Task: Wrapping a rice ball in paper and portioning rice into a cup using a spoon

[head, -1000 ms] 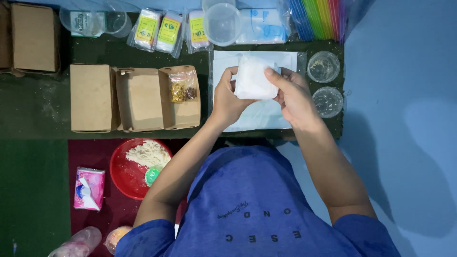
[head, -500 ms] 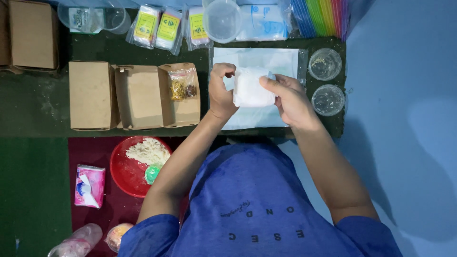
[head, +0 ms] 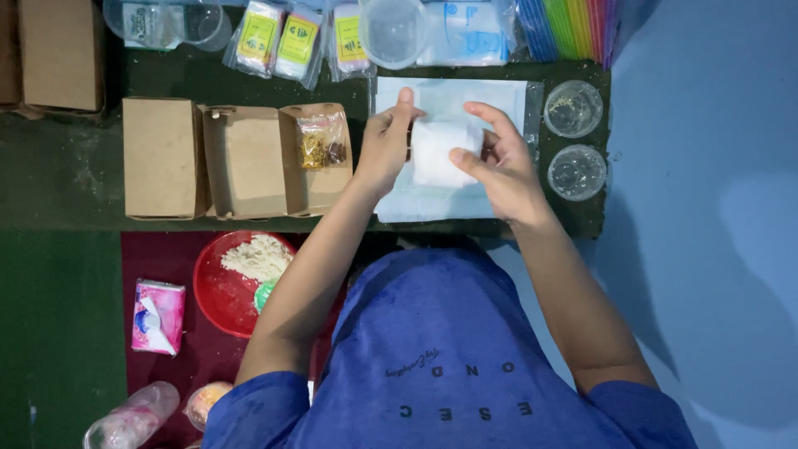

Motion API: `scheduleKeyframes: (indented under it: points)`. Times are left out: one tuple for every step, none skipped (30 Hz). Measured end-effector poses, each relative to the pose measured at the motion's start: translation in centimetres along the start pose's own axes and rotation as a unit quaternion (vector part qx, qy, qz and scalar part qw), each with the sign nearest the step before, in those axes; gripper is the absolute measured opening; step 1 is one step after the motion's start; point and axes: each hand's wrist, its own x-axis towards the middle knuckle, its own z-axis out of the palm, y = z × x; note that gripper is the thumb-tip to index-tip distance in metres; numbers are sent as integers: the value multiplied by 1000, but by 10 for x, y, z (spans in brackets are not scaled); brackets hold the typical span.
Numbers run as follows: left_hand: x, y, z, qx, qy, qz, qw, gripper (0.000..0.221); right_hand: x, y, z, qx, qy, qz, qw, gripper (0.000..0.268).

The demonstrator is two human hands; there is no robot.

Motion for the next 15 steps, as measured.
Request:
scheduleKeyframes:
  points:
    - [-11, 4, 1, 0, 0, 2, 1000, 64, 0, -5, 1, 0, -1, -2, 1000, 69]
    - [-22, 9, 2, -74, -52, -33, 995, 68, 0, -10, 2, -8, 6, -11, 1000, 66]
    - [-32, 14, 3, -147, -107, -68, 981, 74, -1, -15, 2, -16, 15, -21, 1000, 62]
    - [-26, -8, 2, -144, -110, -67, 981, 74, 1, -12, 1, -15, 18, -23, 999, 62]
    - [-21, -31, 2, -187, -169, -28, 967, 61, 0, -9, 0, -20, 26, -16, 999, 59]
    - [-17, -55, 1, -230, -227, 10, 946, 62, -1, -5, -1, -24, 33, -9, 999, 55]
    - [-23, -46, 2, -229, -229, 7, 946, 62, -3, 0, -3, -23, 37, -7, 999, 55]
    - [-28, -37, 2, -180, -201, 38, 962, 54, -4, 4, -5, -25, 40, 1, 999, 53]
    - [-32, -27, 3, -131, -170, 71, 974, 47, -3, 8, -8, -27, 40, 8, 999, 51]
    - [-32, -23, 3, -131, -171, 70, 974, 47, -3, 6, -6, -27, 42, 8, 999, 51]
    - [-33, -21, 1, -121, -167, 68, 976, 45, -3, 4, -5, -9, 37, 3, 999, 50]
    - [-33, -18, -1, -112, -163, 66, 978, 43, -3, 3, -2, 9, 33, -2, 999, 49]
    - [-35, -12, -1, -111, -163, 65, 978, 43, -2, 0, 0, 10, 34, -1, 999, 49]
    - [-37, -6, 0, -78, -162, 81, 980, 45, -2, -4, 3, 30, 29, -8, 999, 51]
    - [-39, -1, -2, -44, -158, 95, 982, 47, -1, -7, 7, 51, 23, -14, 998, 52]
